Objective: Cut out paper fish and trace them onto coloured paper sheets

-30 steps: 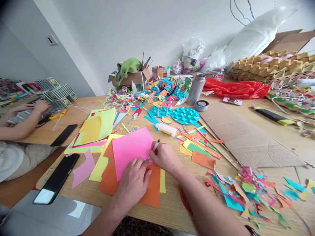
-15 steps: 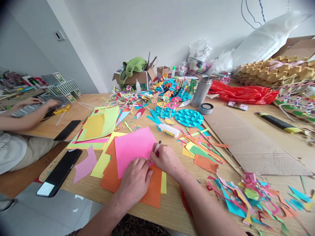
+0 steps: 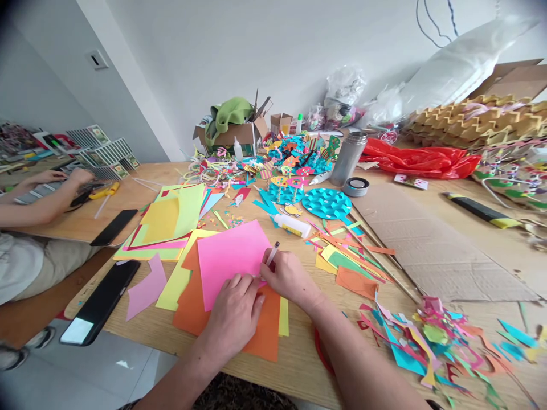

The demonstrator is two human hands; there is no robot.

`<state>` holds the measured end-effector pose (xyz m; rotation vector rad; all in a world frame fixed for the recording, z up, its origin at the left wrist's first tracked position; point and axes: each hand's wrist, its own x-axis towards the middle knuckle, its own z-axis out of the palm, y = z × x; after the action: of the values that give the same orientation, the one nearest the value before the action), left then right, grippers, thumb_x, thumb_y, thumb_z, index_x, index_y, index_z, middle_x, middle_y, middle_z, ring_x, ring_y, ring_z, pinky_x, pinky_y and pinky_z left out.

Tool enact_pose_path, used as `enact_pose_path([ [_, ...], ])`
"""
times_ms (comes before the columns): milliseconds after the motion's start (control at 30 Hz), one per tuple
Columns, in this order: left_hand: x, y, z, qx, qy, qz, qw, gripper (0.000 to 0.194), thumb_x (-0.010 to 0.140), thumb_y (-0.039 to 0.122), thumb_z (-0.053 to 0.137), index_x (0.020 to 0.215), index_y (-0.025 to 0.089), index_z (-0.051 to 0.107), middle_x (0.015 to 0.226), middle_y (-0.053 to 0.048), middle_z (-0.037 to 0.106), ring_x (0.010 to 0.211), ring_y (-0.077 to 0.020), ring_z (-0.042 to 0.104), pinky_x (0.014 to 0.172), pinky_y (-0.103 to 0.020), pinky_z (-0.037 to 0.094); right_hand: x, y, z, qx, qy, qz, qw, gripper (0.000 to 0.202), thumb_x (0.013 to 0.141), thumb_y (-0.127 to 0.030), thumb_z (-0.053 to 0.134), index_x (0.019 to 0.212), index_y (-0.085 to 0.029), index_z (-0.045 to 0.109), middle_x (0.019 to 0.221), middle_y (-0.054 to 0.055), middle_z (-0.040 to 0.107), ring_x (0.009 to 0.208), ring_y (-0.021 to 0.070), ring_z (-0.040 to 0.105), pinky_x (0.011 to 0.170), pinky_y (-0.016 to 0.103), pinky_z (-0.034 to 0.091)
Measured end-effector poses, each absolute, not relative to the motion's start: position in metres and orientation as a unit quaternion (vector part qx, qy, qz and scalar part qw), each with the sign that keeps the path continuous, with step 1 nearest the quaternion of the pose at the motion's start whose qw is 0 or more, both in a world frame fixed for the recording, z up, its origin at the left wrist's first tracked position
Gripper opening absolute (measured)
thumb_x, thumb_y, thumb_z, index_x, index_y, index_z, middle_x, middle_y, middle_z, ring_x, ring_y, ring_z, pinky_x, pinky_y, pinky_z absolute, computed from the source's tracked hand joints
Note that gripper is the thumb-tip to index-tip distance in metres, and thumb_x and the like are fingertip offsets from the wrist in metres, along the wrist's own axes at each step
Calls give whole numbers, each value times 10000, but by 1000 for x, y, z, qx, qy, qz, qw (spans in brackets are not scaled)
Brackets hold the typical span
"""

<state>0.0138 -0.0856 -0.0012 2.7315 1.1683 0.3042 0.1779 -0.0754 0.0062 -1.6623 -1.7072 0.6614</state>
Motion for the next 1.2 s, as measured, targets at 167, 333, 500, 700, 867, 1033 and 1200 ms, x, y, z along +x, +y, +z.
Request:
enact_pose_path([
  [167, 14, -87, -2, 911, 393, 100, 77, 261, 907, 201, 464, 1144, 155, 562, 995, -57, 583, 934, -231, 500, 809, -409, 444, 179, -73, 4, -638, -646, 256, 331, 132, 793, -192, 492, 662, -202, 505, 557, -11, 577, 478, 113, 491, 471, 216, 336],
  [333, 14, -90, -5, 909, 398, 102, 68, 285, 900, 199, 479, 1172, 150, 552, 1057, -64, 578, 959, -232, 495, 839, -411, 437, 181, -73, 3, -644, -641, 262, 325, 137, 802, -219, 502, 669, -199, 524, 578, 0, 610, 485, 117, 515, 470, 218, 338],
  [500, 15, -92, -7, 908, 398, 105, 71, 330, 898, 195, 482, 1219, 135, 530, 1101, -72, 576, 988, -232, 494, 859, -407, 432, 181, -72, 3, -650, -636, 268, 319, 132, 802, -231, 511, 679, -197, 542, 590, 7, 633, 493, 124, 533, 470, 220, 343],
  [700, 16, -92, -6, 912, 392, 99, 71, 348, 899, 190, 475, 1234, 110, 525, 1119, -82, 580, 1019, -239, 489, 883, -416, 430, 180, -71, 4, -652, -632, 272, 318, 141, 805, -238, 511, 673, -198, 542, 580, 8, 631, 485, 126, 530, 465, 224, 340],
  [867, 15, -93, -4, 915, 388, 88, 66, 337, 908, 187, 455, 1232, 134, 531, 1108, -78, 579, 1012, -242, 491, 870, -428, 437, 181, -72, 4, -649, -635, 272, 319, 138, 799, -231, 514, 665, -204, 526, 562, -6, 612, 478, 121, 517, 465, 222, 339],
  [1033, 16, -91, -5, 916, 388, 88, 60, 325, 914, 193, 453, 1224, 139, 532, 1101, -74, 581, 1009, -239, 494, 858, -434, 439, 181, -73, 3, -648, -635, 268, 322, 138, 800, -223, 507, 664, -202, 522, 564, -5, 612, 485, 122, 525, 470, 219, 347],
  [1200, 16, -91, -6, 916, 388, 89, 54, 313, 908, 194, 469, 1209, 146, 540, 1087, -76, 582, 1000, -236, 495, 852, -422, 435, 181, -73, 2, -644, -642, 260, 325, 131, 800, -206, 494, 670, -203, 516, 568, -7, 614, 490, 120, 533, 479, 216, 350],
])
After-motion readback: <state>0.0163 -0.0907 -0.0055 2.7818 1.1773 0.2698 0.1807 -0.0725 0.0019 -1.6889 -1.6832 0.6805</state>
